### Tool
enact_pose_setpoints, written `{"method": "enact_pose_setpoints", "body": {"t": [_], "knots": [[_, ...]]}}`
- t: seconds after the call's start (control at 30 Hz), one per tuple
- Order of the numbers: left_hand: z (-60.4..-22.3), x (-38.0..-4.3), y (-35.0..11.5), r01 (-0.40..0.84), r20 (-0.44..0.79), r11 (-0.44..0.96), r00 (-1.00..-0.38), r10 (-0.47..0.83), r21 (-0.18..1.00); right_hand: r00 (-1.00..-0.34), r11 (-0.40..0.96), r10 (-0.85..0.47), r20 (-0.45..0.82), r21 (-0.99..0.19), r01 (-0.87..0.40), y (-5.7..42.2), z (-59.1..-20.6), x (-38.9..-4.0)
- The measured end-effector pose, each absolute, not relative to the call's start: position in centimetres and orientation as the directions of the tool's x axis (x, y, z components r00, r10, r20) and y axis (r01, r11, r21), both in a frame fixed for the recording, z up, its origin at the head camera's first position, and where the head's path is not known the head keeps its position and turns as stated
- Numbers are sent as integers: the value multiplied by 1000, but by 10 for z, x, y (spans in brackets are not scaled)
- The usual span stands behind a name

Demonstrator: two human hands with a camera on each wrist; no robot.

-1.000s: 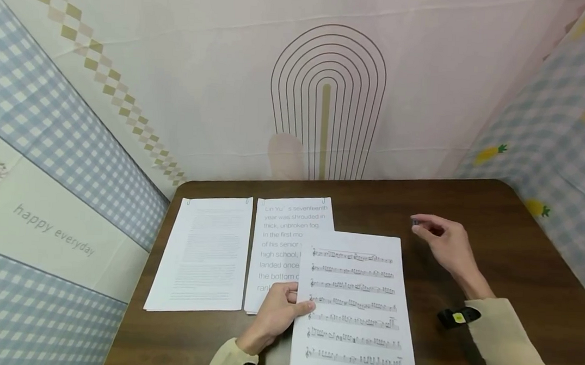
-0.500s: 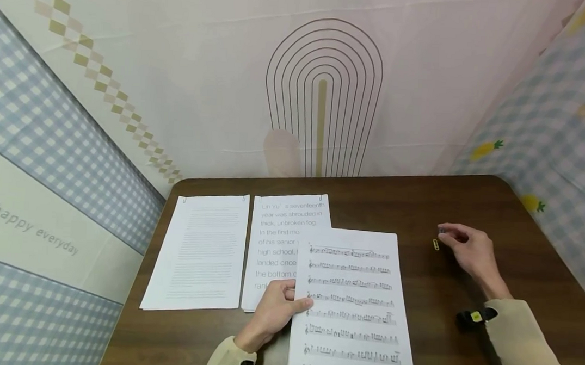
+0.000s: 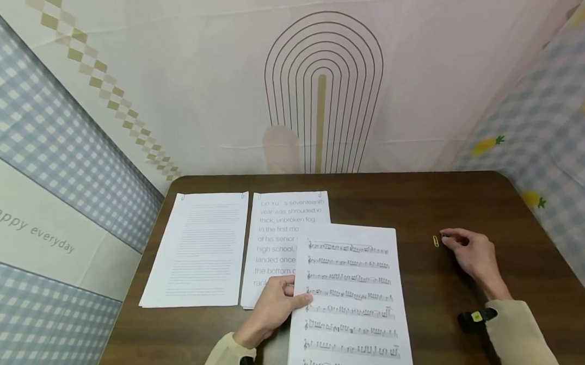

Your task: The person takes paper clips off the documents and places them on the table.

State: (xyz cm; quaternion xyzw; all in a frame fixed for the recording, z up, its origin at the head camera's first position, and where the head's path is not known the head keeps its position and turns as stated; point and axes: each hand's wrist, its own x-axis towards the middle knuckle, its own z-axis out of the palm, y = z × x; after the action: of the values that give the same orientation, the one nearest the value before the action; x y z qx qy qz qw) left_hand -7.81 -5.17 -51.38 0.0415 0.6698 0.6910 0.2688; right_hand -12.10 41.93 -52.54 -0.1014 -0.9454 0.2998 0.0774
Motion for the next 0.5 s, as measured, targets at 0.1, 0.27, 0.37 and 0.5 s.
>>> {"method": "enact_pose_setpoints", "body": {"t": [0.1, 0.27, 0.37, 0.5], "knots": [[-513, -79, -52, -318, -308, 51, -850, 428, 947, -967, 802, 239, 82, -578, 149, 419, -525, -123], [-513, -80, -52, -314, -306, 53, -851, 428, 948, -968, 804, 243, 60, -571, 167, 418, -524, -124], [-513, -80, -52, -310, -301, 49, -854, 425, 949, -967, 804, 252, 45, -565, 183, 417, -525, -125], [-512, -81, -53, -315, -301, 39, -855, 423, 948, -964, 803, 266, 31, -561, 203, 416, -524, -125]]}}
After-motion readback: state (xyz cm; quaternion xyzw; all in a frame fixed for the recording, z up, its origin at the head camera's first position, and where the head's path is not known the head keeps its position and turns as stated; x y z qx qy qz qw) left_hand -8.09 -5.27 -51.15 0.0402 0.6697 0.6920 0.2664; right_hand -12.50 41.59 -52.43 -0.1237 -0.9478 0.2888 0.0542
